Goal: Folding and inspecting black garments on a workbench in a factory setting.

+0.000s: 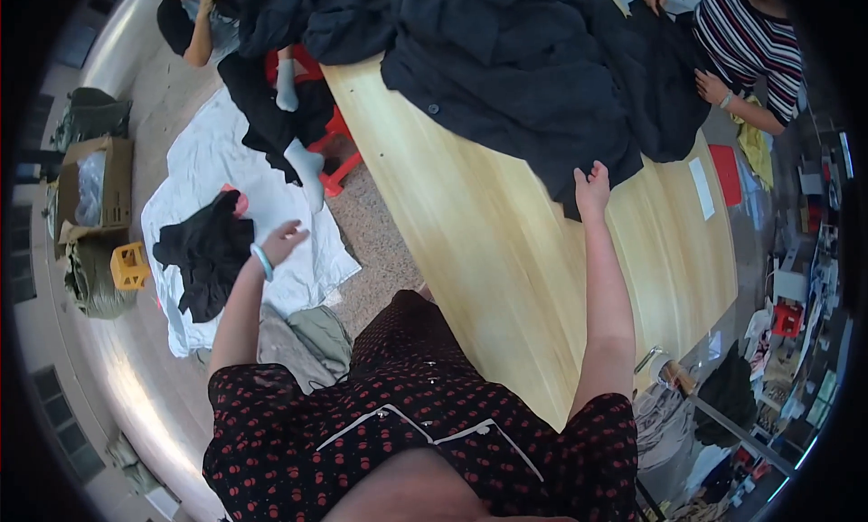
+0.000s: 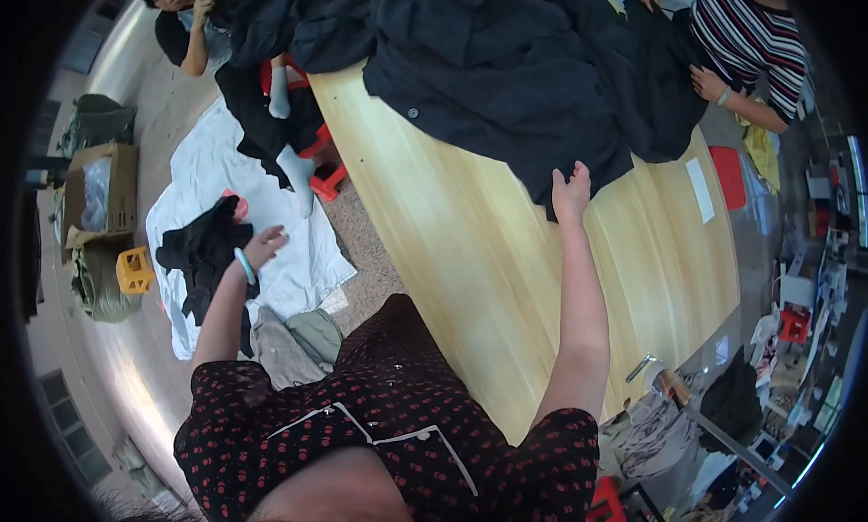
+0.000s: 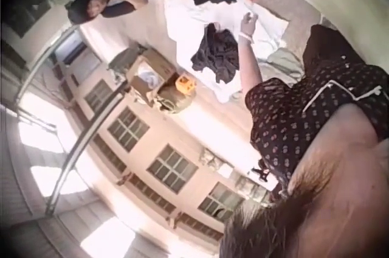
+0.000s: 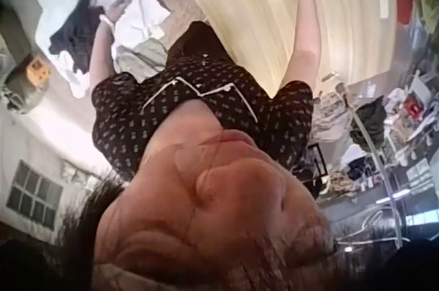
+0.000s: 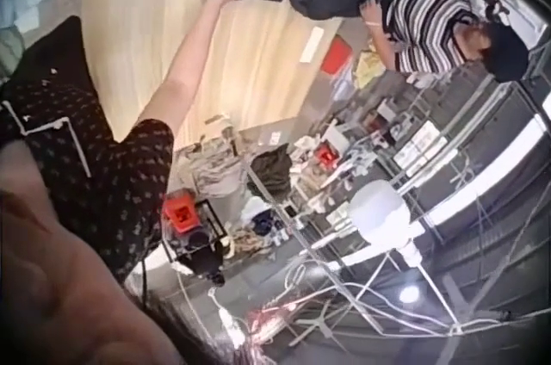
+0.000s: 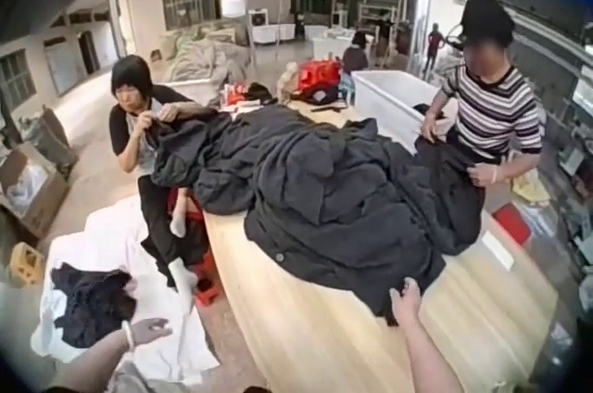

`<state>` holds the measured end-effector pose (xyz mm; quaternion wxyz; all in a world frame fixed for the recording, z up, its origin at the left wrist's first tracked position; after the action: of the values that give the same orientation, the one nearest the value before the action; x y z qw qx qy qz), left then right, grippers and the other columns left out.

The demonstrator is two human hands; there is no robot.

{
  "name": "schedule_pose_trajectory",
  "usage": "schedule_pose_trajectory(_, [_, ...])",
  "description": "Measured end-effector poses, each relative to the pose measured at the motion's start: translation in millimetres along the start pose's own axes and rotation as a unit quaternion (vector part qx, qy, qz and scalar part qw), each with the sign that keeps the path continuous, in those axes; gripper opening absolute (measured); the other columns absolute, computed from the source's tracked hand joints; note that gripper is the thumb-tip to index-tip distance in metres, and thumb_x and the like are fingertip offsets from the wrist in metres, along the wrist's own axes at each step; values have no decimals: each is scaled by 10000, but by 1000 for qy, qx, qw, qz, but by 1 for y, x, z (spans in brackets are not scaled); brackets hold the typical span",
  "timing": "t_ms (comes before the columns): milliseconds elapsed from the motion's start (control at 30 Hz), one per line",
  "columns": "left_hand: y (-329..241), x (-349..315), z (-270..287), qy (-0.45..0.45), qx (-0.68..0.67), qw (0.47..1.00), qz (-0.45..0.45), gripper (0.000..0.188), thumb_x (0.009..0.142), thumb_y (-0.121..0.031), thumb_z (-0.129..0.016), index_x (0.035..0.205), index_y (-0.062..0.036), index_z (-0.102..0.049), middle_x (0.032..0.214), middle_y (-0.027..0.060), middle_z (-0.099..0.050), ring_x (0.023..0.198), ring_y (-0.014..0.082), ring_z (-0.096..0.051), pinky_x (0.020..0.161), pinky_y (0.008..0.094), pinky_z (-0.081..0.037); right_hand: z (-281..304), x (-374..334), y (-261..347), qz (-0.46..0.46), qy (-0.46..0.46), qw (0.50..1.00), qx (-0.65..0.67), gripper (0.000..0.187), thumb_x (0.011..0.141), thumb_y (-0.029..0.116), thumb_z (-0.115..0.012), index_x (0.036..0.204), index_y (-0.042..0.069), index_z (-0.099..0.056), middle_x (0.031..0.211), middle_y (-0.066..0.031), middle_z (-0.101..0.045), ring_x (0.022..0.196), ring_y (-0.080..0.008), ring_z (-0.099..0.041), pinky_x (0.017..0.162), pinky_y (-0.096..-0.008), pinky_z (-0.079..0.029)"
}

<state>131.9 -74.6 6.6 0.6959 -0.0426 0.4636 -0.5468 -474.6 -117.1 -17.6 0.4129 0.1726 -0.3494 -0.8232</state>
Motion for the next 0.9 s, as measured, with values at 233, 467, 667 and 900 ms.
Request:
schedule_pose_trajectory(233, [-83, 1, -69, 155, 118, 978, -71, 564, 747, -356, -609, 1147, 13, -459, 950, 165, -568, 820, 211, -582, 730, 308, -464, -6, 42, 56, -267, -60, 934, 232, 575, 709, 197, -671, 1157, -30, -391, 1091, -162, -496, 1039, -231, -467, 907, -298, -358])
schedule_pose_trajectory(467, [-160, 55, -75, 101, 50, 975, -191, 462, 778, -294, -581, 1099, 23, -482, 886, 139, -588, 793, 209, -585, 708, 297, -468, 15, -33, 72, -141, 161, 854, 475, 399, 737, 89, -617, 1095, -31, -488, 1096, -82, -532, 998, -173, -495, 882, -274, -359])
schedule_pose_trajectory(667, [-262, 69, -109, 118, 35, 955, -268, 436, 771, -275, -577, 1078, 22, -494, 918, 172, -577, 813, 243, -578, 715, 320, -468, 57, -133, 69, -91, 249, 914, 308, 282, 762, 150, -611, 982, -23, -584, 922, -42, -606, 839, -95, -537, 761, -227, -410])
schedule_pose_trajectory(900, [-275, 16, -181, 46, 34, 940, -337, 549, 680, -146, -633, 1154, -1, -396, 1050, 229, -499, 943, 346, -510, 825, 351, -415, 86, -175, 105, -104, 214, 867, 438, 241, 831, 149, -541, 1002, -17, -573, 913, -29, -598, 827, -68, -527, 744, -212, -406])
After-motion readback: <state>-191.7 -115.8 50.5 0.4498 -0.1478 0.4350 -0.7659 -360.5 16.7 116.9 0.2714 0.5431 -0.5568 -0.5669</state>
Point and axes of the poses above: each hand's wrist, its own x-axis towards the middle knuckle, its own z-axis out of the back of the hand, y = z × x, the point moved 2 cm from there along x, towards the middle knuckle
